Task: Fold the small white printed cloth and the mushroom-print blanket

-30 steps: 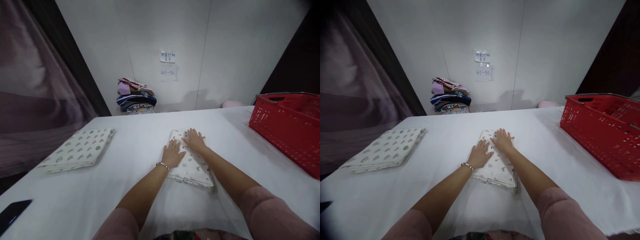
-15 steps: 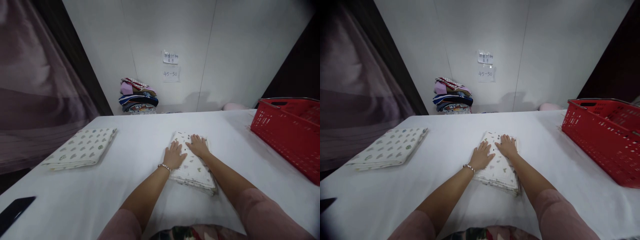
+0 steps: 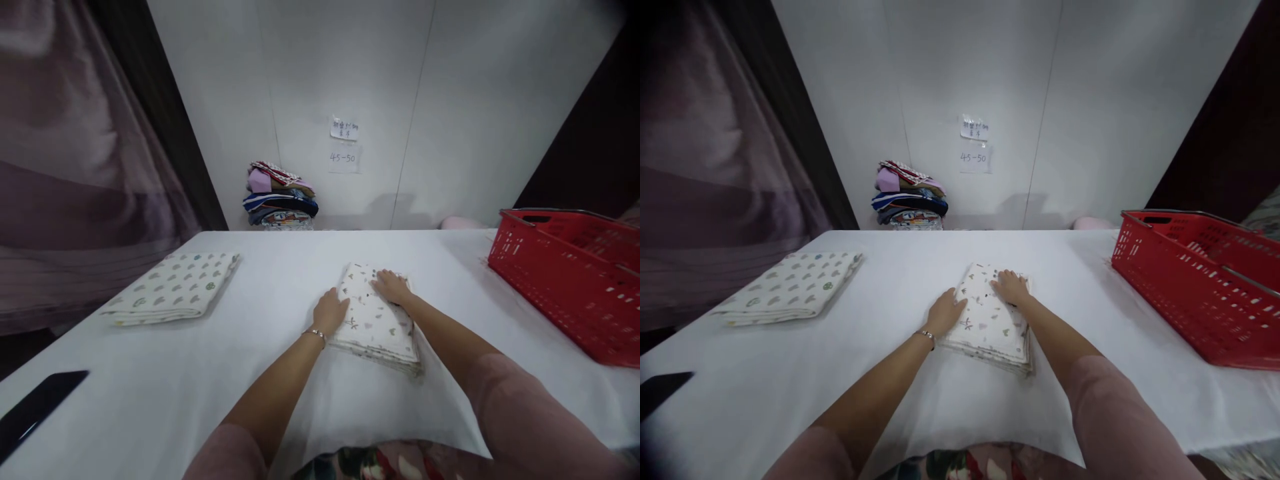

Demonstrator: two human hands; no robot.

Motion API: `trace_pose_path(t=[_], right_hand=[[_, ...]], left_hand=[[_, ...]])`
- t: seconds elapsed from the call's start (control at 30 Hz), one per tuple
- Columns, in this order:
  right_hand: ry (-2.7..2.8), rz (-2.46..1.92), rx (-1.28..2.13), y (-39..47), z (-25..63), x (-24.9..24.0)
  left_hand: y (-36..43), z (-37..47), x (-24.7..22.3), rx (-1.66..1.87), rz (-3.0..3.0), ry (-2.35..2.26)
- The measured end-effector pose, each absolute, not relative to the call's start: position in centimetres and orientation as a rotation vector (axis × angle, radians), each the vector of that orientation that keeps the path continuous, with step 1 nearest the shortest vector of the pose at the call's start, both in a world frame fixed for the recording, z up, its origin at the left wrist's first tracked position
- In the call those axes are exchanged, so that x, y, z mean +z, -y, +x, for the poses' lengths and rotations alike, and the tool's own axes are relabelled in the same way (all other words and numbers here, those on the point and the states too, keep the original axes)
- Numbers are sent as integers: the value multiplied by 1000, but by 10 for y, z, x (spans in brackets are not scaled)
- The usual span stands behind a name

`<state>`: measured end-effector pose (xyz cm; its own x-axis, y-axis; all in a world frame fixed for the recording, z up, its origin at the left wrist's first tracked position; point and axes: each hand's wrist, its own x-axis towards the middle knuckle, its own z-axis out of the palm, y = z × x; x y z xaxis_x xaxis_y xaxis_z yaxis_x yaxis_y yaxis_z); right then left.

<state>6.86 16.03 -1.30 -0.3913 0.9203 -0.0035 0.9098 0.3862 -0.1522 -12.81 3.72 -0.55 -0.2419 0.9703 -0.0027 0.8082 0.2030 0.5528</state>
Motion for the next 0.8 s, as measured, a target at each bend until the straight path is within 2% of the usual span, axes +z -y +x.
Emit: trace_pose_path(t=[0.13,0.27,0.43,0.6,0.8], right_hand=[[2545,-1788,143,-175,88,-2],[2580,-1841,219,-186,101,-1],[2476,-1920,364,-175,104,-8],[2371,-1891,482,-140,105,-18],[2321,-1905,559,-129,107,-15]], left_hand=[[-15,-138,-6,423,1518,-2115],[-13,-144,-5,402,1598,-2038],[-71,-191,27,296,1987,-2245],[-113,-221,39,303,1917,-2371],[-49,-170,7,545,2178,-2038]])
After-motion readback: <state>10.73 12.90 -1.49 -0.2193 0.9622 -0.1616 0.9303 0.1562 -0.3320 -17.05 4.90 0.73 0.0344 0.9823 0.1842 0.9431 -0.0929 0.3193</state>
